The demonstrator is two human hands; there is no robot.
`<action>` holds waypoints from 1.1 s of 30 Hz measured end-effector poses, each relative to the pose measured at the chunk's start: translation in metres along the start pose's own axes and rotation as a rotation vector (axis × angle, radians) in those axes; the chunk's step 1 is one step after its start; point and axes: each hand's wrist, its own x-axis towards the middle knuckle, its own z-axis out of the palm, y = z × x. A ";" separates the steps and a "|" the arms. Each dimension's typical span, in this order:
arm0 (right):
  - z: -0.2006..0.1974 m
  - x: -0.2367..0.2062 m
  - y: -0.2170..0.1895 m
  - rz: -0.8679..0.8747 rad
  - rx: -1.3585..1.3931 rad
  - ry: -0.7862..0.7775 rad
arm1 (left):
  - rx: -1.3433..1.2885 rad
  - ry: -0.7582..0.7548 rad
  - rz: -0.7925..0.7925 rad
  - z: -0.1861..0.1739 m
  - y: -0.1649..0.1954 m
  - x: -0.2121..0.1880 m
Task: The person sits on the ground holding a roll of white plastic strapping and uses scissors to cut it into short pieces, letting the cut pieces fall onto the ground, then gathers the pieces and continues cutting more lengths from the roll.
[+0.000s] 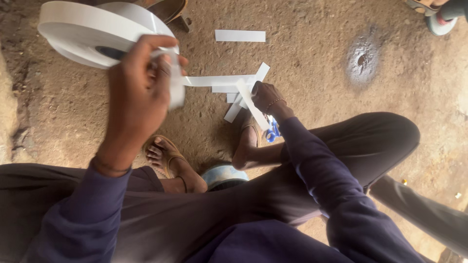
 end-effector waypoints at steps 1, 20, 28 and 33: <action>0.001 -0.001 0.001 -0.019 -0.012 0.045 | -0.033 0.029 0.023 -0.002 0.002 0.000; -0.031 0.091 -0.181 -0.315 0.554 0.092 | -0.449 0.290 -0.112 -0.053 0.022 0.000; -0.044 0.107 -0.173 -0.430 0.476 0.060 | -0.365 0.263 0.007 -0.051 0.000 -0.003; -0.048 0.108 -0.169 -0.358 0.438 0.137 | -0.394 0.242 -0.017 -0.047 -0.001 -0.003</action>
